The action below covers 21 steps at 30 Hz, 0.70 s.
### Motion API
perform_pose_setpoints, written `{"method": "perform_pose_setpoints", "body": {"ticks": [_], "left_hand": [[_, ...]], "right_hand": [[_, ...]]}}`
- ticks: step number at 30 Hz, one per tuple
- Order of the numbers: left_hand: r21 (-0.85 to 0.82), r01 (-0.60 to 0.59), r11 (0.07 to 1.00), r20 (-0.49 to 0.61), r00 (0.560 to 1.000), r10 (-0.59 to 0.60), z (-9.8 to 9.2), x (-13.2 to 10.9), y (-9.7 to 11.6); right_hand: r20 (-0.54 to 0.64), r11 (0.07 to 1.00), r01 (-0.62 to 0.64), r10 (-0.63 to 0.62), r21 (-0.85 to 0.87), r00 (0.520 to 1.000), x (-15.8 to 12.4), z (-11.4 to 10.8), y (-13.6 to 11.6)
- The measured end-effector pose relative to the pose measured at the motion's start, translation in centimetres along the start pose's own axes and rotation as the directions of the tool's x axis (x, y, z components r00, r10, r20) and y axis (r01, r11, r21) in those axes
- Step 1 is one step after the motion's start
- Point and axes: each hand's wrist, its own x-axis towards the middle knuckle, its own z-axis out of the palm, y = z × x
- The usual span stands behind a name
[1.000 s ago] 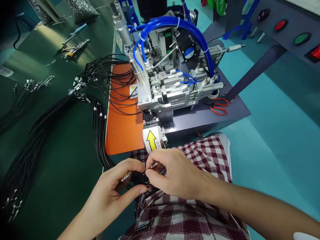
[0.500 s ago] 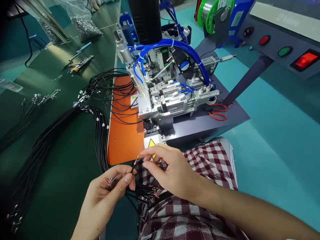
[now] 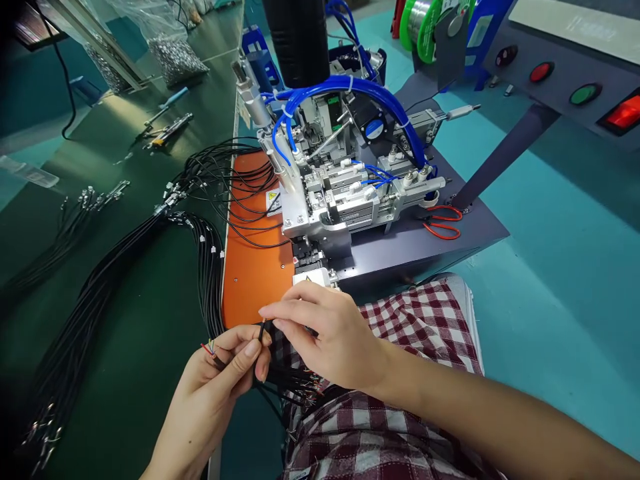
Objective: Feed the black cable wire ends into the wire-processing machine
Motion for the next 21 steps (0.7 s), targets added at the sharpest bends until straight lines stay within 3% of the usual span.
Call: {"method": "perform_pose_setpoints", "body": {"ticks": [4,6,8,11,14,18,20,21], "left_hand": [[0.063,-0.021,0.998,0.027,0.999,0.019,0.1,-0.2,0.0],[0.200,-0.088,0.976,0.140,0.988,0.061,0.3,-0.4,0.1],[0.315,-0.184,0.931,0.303,0.949,0.085,0.4,-0.5,0.2],[0.309,-0.251,0.917,0.410,0.906,0.110,0.3,0.1,0.3],[0.248,-0.280,0.928,0.395,0.903,0.167,0.4,1.4,0.6],[0.374,-0.336,0.864,0.303,0.925,0.228,1.6,3.3,0.8],[0.492,-0.453,0.744,0.265,0.891,0.368,2.2,4.0,0.7],[0.568,-0.528,0.631,0.262,0.843,0.470,2.3,4.2,0.7]], "right_hand": [[0.017,0.999,-0.032,0.031,0.041,0.999,0.0,-0.3,0.0],[0.062,0.986,-0.123,0.117,0.114,0.991,-0.3,-1.1,-0.2],[0.130,0.966,-0.202,0.182,0.162,0.975,-0.8,-2.2,-0.2],[0.130,0.948,-0.290,0.274,0.132,0.953,-1.9,-3.9,0.2],[0.114,0.907,-0.414,0.404,0.080,0.907,-2.4,-4.7,0.4],[0.128,0.890,-0.441,0.427,0.118,0.895,-1.7,-4.3,0.4],[0.105,0.888,-0.438,0.426,0.140,0.899,-1.0,-3.8,0.4],[0.083,0.888,-0.438,0.430,0.141,0.899,-0.7,-3.6,0.4]]}}
